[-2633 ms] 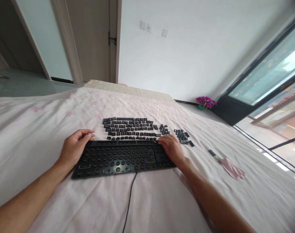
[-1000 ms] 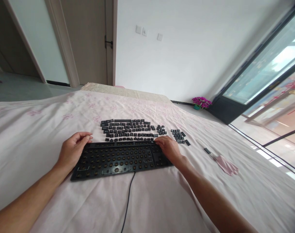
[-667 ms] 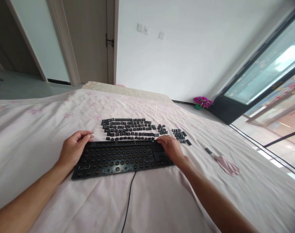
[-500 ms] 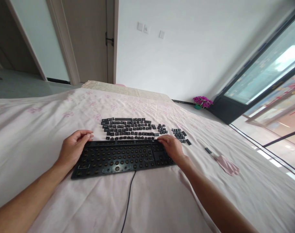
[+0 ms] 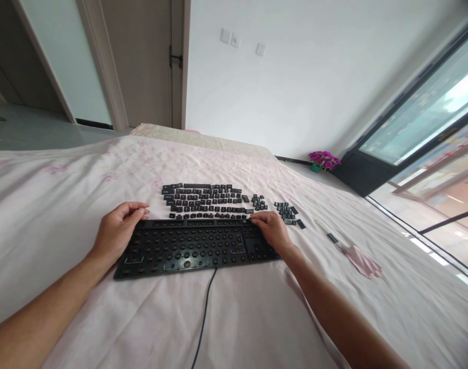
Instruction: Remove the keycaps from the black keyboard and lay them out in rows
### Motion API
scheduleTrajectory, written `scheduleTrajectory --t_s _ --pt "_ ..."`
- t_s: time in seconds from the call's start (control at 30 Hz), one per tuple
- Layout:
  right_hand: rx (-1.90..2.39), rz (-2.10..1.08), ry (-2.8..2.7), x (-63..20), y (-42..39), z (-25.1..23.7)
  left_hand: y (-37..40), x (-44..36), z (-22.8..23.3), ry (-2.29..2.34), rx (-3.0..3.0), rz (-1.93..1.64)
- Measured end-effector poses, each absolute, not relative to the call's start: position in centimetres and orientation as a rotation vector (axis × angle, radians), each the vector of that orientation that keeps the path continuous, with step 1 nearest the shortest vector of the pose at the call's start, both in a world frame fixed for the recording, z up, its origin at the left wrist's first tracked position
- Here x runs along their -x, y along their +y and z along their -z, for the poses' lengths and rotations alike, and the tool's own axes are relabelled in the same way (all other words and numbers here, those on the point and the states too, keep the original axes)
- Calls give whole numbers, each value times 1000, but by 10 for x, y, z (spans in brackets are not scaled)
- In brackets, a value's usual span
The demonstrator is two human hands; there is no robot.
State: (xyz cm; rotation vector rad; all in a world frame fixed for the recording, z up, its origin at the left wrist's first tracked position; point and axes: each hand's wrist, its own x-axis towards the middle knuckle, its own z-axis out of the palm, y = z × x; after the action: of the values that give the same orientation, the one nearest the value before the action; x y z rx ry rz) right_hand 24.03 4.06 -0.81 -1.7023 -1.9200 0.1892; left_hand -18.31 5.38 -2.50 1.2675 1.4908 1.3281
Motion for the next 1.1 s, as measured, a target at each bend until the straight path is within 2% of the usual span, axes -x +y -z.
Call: scheduleTrajectory --t_s 0.53,1.1 --pt "1548 73 -2147 -231 32 -7 54 183 24 1494 -1294 -1325" --pt "1443 145 -2314 -227 29 -11 53 182 24 1522 -1317 -1343"
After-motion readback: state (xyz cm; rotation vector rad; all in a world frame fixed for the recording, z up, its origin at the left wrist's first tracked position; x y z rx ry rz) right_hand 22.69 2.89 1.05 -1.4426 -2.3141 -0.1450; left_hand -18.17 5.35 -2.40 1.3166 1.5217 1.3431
